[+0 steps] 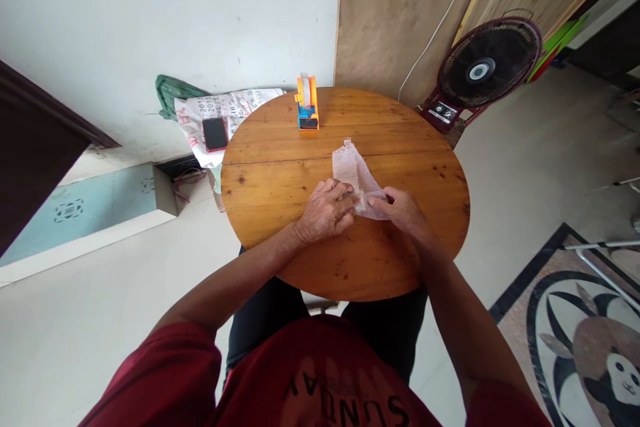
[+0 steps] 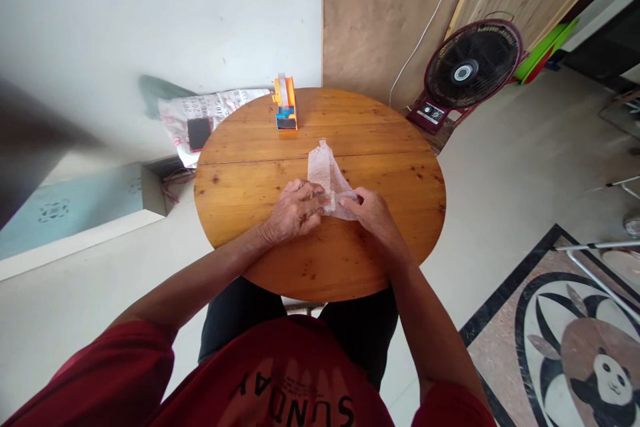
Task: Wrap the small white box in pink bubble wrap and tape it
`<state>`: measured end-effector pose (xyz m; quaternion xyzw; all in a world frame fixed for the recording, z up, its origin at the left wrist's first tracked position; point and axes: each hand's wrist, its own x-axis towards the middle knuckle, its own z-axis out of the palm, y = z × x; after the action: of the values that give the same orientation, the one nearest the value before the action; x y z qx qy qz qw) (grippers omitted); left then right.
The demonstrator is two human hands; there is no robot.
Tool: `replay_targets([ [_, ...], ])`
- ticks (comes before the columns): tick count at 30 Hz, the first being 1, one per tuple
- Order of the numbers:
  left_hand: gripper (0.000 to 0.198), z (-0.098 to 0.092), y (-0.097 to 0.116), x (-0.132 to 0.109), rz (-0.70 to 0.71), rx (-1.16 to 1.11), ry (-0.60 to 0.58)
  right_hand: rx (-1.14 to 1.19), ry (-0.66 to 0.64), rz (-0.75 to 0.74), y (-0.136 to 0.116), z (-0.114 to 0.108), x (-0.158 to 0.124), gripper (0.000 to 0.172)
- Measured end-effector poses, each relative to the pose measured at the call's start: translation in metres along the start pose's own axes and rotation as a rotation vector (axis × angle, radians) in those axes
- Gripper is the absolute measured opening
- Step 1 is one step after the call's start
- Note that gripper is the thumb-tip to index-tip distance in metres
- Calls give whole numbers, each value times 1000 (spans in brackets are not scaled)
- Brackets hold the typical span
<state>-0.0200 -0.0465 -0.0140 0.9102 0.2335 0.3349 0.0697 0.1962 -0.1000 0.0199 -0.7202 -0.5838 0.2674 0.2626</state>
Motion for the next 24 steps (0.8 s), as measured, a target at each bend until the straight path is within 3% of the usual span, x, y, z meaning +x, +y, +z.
replay_targets([
  [7, 29, 0, 2, 0, 4, 14, -1, -88, 145, -38, -3, 11, 2, 28],
  [11, 27, 1, 1, 1, 31, 44, 17, 53, 209, -11, -8, 17, 0, 28],
  [17, 29, -1, 1, 1, 51, 71, 10, 451, 132, 156, -26, 23, -4, 31],
  [24, 34, 0, 1, 2, 7, 16, -47, 349, 145, 29, -40, 25, -3, 25],
])
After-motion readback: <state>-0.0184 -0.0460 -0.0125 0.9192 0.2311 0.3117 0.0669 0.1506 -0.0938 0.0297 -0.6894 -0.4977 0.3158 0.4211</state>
